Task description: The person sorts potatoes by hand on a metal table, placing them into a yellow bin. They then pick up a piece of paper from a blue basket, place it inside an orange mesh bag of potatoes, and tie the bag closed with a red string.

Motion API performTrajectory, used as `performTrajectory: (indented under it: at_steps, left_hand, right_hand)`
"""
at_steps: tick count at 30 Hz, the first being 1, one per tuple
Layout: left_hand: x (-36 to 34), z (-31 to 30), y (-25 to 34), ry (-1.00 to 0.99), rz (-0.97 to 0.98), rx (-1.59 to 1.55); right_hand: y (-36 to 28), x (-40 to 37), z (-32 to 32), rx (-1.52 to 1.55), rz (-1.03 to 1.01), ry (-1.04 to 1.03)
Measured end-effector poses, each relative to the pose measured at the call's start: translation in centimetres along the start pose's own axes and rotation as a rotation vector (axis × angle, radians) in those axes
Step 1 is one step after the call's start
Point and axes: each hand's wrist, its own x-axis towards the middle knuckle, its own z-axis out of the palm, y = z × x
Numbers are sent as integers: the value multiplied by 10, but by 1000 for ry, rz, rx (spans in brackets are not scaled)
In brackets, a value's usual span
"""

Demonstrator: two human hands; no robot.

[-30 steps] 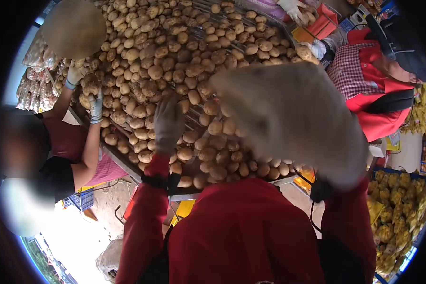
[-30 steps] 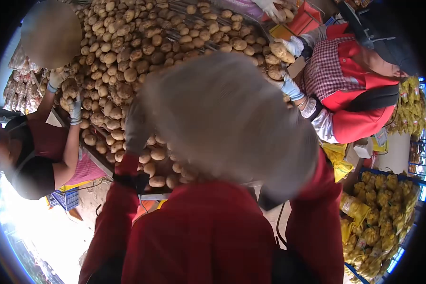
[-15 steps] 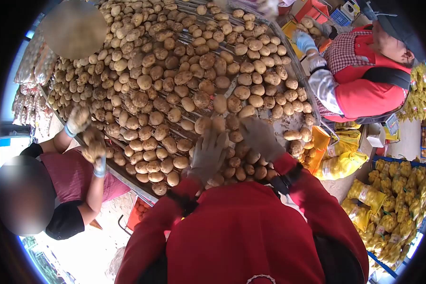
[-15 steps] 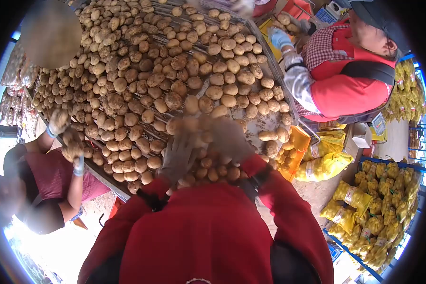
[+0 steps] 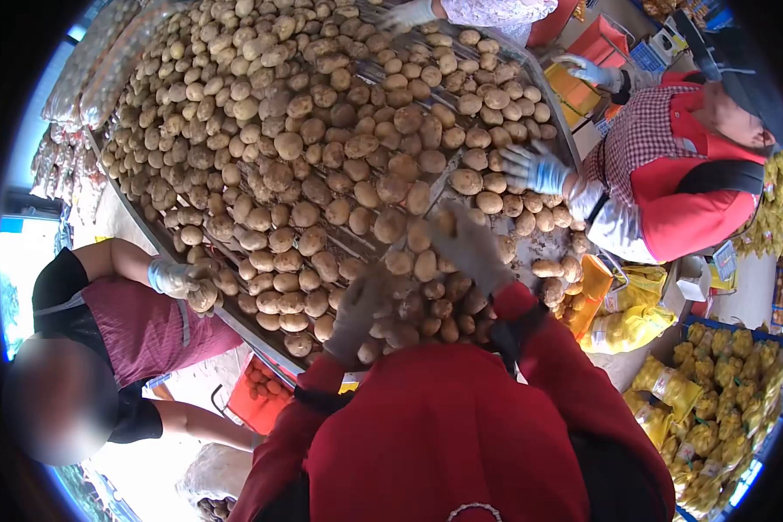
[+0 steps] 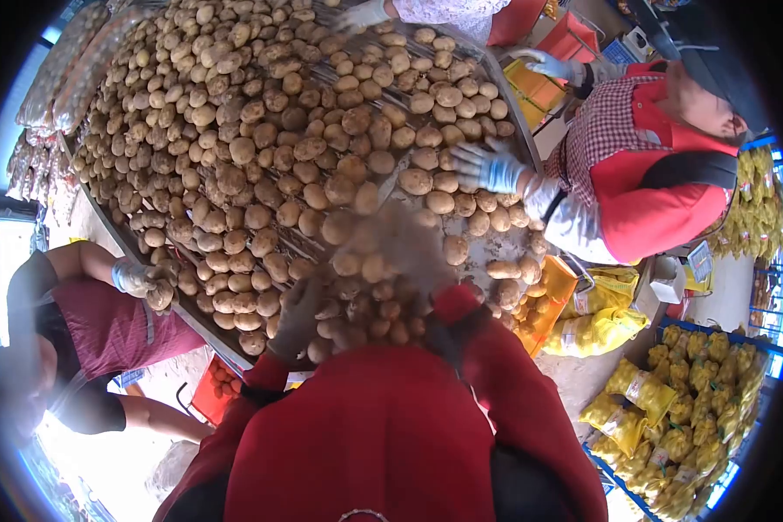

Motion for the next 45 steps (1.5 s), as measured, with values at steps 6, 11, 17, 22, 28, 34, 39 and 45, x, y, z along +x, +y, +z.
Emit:
performTrajectory:
  at_steps: [6,11,17,22,28,34,39,45]
  left_hand:
    - [-20,16,33,-186,327,408]
    - [-27,-12,4,26,24,53]
    - [-31,11,35,49,-36,-76]
    - [-20,-15,8,85,-212,-370]
    - [-25,-14,14,100,-211,-213]
    - [-11,-20,-3,106,-163,-172]
    - [-36,-26,-3,52,151,32]
    - [-78,-28,-33,175,661,329]
  right_hand:
    - [-44,26,0,-129,-10,-195]
    - [39,93,71,-363,-427,548]
    - [34,14,50,-360,-533,78]
    - [-27,23,-31,-412,-218,-199]
    - [41,59,-5,-823,-477,335]
    - [118,30,87,-693,-707,274]
    - [93,-4,66,-645,-653,179]
    - [98,-49,57,-774,-649,160]
